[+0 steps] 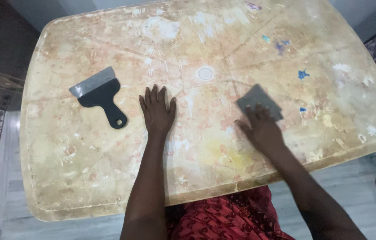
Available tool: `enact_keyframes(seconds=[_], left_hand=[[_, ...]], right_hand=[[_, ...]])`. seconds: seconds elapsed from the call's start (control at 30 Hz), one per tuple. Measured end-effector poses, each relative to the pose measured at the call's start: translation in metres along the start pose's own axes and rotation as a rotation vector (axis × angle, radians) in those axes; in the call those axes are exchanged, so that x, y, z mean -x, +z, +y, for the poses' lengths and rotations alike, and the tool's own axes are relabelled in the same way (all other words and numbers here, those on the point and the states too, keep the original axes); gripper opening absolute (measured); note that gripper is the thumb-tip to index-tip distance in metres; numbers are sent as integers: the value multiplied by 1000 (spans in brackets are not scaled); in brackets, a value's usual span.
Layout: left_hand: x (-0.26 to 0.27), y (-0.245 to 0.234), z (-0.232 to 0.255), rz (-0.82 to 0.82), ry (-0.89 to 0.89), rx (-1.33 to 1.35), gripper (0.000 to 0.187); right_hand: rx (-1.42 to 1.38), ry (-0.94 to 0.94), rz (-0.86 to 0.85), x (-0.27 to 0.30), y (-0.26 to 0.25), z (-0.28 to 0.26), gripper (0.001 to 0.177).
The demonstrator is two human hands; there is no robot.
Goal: The person sands the surface of a large, light-colored table using a sanding block. They move the block across the table in repetitive strokes, occasionally adjusting their grip or the block's position. A scraper tool rests on the table but is not used.
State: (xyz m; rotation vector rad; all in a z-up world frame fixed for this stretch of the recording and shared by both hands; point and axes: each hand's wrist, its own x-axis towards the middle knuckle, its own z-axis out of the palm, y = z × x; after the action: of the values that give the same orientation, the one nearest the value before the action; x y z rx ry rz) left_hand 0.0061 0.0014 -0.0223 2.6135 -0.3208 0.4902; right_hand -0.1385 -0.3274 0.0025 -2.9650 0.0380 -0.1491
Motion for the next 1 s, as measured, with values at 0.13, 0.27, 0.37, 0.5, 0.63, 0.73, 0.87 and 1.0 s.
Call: enact_keyframes(seconds=[0.13, 0.27, 0.37, 0.5, 0.63, 0.73, 0.87, 1.0], left_hand=[[-2, -4, 3, -57, -25, 8, 59], [-2, -9, 8, -78, -27, -18, 59], [-3, -12, 12, -71, -14, -42, 58], [-4, -18, 20, -83, -17, -69, 58], [-6, -20, 25, -86, -6, -103, 58], [-7, -20, 26, -98, -14, -110, 58], [-8, -20, 26, -92, -11, -119, 59], [-9, -22, 28, -108, -31, -113, 59]], right_hand=[[-105, -465, -62, -1, -10, -92, 71], [-80, -395, -57, -43, -3, -52, 64], [-70, -194, 128, -85, 9, 54, 51], [47, 132, 192, -118, 19, 215, 53], [264, 436, 155, -126, -2, 312, 65], [-27, 837, 104, -167, -9, 323, 90], [64, 654, 29, -256, 17, 256, 99], [-55, 45, 54, -324, 67, 86, 84]])
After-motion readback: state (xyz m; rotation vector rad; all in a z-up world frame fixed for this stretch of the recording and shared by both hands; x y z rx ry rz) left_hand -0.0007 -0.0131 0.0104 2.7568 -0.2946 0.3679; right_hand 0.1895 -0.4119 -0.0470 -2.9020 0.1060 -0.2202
